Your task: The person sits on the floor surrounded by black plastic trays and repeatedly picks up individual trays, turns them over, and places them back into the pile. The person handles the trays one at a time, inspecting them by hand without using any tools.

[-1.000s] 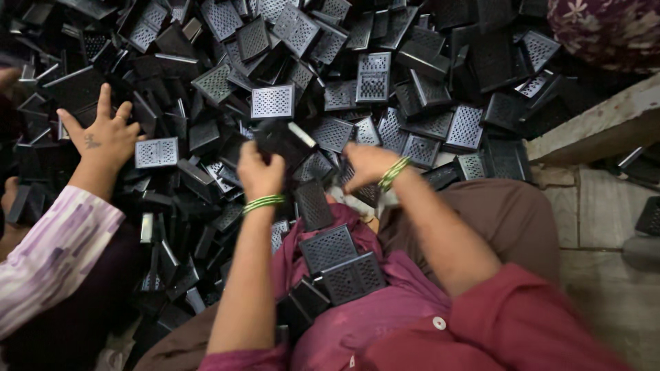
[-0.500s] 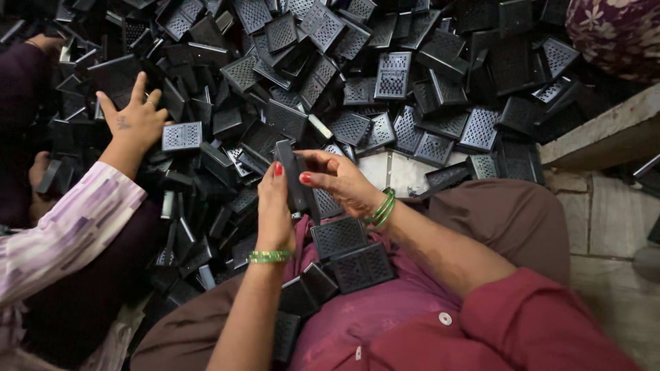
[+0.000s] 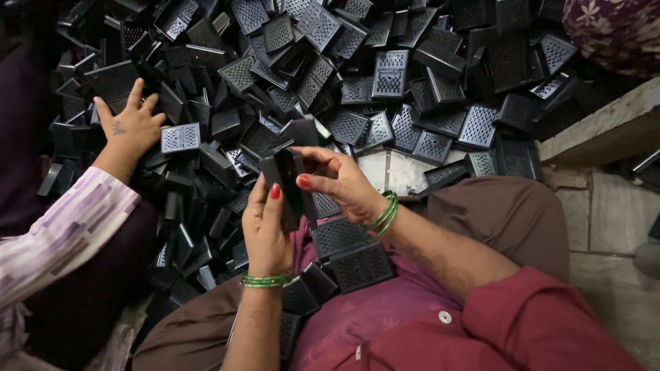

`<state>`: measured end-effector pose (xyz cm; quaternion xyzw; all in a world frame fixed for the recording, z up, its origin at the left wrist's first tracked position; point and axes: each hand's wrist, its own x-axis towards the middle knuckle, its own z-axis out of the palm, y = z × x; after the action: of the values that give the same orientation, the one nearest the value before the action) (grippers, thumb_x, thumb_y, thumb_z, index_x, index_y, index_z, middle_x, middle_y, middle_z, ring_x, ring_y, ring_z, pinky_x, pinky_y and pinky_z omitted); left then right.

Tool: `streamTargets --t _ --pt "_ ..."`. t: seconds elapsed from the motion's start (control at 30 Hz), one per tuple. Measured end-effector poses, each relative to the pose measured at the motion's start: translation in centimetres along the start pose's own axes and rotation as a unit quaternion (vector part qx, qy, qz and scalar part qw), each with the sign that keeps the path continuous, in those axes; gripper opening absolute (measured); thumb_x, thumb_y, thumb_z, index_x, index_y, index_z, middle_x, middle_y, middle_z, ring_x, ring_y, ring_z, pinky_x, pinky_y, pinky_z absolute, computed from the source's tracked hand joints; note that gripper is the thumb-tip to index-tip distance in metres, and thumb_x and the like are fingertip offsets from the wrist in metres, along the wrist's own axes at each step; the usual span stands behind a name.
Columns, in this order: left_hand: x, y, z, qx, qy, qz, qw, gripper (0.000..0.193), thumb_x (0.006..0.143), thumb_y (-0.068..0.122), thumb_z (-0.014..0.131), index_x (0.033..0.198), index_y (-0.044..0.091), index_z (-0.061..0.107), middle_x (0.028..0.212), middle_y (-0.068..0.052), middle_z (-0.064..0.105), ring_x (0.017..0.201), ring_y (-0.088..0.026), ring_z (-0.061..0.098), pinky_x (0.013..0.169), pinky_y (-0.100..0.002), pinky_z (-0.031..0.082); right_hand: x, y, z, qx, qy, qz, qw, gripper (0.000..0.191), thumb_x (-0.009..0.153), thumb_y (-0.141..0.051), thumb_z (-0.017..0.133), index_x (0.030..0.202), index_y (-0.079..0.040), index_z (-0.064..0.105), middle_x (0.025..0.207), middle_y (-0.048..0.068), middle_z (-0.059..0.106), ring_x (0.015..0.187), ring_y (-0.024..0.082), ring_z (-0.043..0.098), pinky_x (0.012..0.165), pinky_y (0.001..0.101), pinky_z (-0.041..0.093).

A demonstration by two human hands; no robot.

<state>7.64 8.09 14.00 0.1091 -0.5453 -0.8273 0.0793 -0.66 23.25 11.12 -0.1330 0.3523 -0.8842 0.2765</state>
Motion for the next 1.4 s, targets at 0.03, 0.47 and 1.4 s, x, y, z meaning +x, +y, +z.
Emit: streamTargets --t 0.03,0.47,1.4 --pt "-0.3 -0.1 0.2 -0.006 -0.015 0.009 1.000 0.053 0.106 0.014 0.059 0.154 -0.004 0.045 0.138 -0.011 0.061 0.120 -0.016 0.060 0.104 -0.031 0.048 0.0 -0.1 0.0 -0.006 0.010 -0.001 1.000 0.070 0.086 -0.019 0.085 0.145 0.001 0.055 0.131 0.008 0.066 0.121 0.016 0.063 0.107 0.0339 0.052" --pt "-1.6 -0.9 0.5 -0.012 -0.056 0.027 0.998 0.060 0.106 0.018 0.059 0.158 -0.001 0.035 0.149 -0.009 0.053 0.135 -0.018 0.053 0.115 -0.034 0.043 -0.6 -0.8 0.2 -0.111 -0.004 -0.053 0.992 0.068 0.082 -0.017 0.089 0.140 0.001 0.059 0.137 0.007 0.056 0.120 0.016 0.062 0.106 0.0327 0.054" --pt "-1.7 0.5 -0.8 0.560 0.125 0.213 0.791 0.025 0.109 0.022 0.052 0.114 -0.001 0.062 0.099 -0.019 0.064 0.089 -0.035 0.064 0.079 -0.041 0.051 -2.6 3.6 2.8 -0.459 0.106 -0.141 0.871 0.037 0.109 -0.042 0.045 0.116 -0.005 0.049 0.093 0.019 0.062 0.086 0.039 0.064 0.072 0.0469 0.048"
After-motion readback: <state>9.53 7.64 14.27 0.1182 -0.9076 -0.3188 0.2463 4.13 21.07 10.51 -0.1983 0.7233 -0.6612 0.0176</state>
